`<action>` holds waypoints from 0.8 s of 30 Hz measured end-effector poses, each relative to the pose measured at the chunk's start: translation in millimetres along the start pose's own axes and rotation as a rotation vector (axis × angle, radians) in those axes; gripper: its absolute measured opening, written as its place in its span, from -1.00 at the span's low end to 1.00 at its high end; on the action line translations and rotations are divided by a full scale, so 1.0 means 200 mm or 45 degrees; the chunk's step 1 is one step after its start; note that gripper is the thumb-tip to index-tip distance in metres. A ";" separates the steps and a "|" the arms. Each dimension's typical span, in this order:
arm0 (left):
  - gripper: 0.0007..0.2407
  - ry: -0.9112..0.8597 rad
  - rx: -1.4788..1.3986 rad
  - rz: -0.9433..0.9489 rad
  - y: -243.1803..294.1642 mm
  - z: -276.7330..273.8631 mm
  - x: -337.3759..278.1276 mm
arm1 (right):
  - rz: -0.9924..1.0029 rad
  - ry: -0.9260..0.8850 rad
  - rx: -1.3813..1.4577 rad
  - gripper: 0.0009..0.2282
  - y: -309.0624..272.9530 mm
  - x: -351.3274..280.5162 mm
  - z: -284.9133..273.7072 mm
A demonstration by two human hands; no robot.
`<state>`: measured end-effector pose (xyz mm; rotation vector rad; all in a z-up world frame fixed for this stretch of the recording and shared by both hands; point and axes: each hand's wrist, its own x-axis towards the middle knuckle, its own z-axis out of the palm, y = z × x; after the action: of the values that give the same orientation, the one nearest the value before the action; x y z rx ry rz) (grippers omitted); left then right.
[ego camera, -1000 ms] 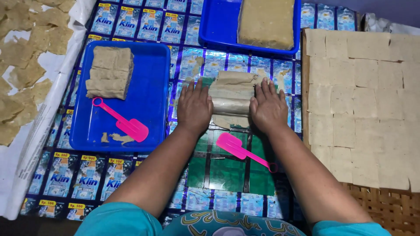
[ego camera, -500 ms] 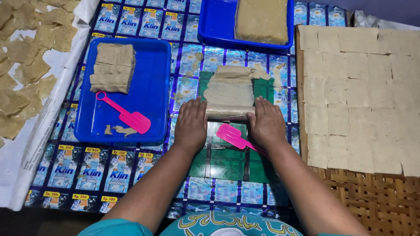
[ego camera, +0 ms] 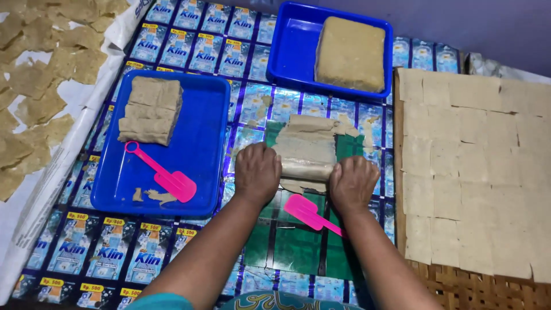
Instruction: Flattening dough with a rolling pin, cutting it into small squares using a scraper, and placing them on a drying tray.
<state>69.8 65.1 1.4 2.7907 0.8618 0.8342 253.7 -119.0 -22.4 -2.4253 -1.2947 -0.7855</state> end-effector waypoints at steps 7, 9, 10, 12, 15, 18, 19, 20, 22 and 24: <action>-0.82 0.095 0.082 -0.009 -0.04 0.17 0.30 | 0.001 -0.018 0.013 -0.81 0.07 0.24 0.17; -0.78 0.093 0.095 -0.045 -0.03 0.14 0.39 | 0.049 -0.041 0.002 -0.84 0.05 0.32 0.17; -0.78 0.081 0.092 -0.048 -0.03 0.17 0.40 | 0.052 -0.054 0.002 -0.84 0.07 0.33 0.19; -0.73 0.028 0.119 -0.104 -0.05 0.21 0.44 | 0.106 -0.174 0.044 -0.80 0.09 0.36 0.23; -0.70 -0.079 0.099 -0.179 -0.07 0.26 0.53 | 0.188 -0.313 0.036 -0.75 0.09 0.48 0.22; -0.68 -0.187 0.043 -0.217 -0.06 0.23 0.64 | 0.183 -0.318 0.060 -0.76 0.11 0.60 0.26; -0.68 -0.189 0.043 -0.216 -0.07 0.25 0.67 | 0.184 -0.320 0.060 -0.76 0.13 0.64 0.29; -0.67 -0.206 0.030 -0.226 -0.08 0.26 0.69 | 0.166 -0.259 0.063 -0.78 0.14 0.66 0.31; -0.66 -0.230 0.014 -0.236 -0.09 0.28 0.73 | 0.152 -0.206 0.063 -0.77 0.15 0.70 0.34; -0.68 -0.211 0.002 -0.256 -0.10 0.30 0.77 | 0.124 -0.191 0.068 -0.74 0.16 0.75 0.36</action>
<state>197.2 169.3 19.3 2.6699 1.0887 0.5628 371.4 -1.1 7.3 -2.5239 -1.2217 -0.5454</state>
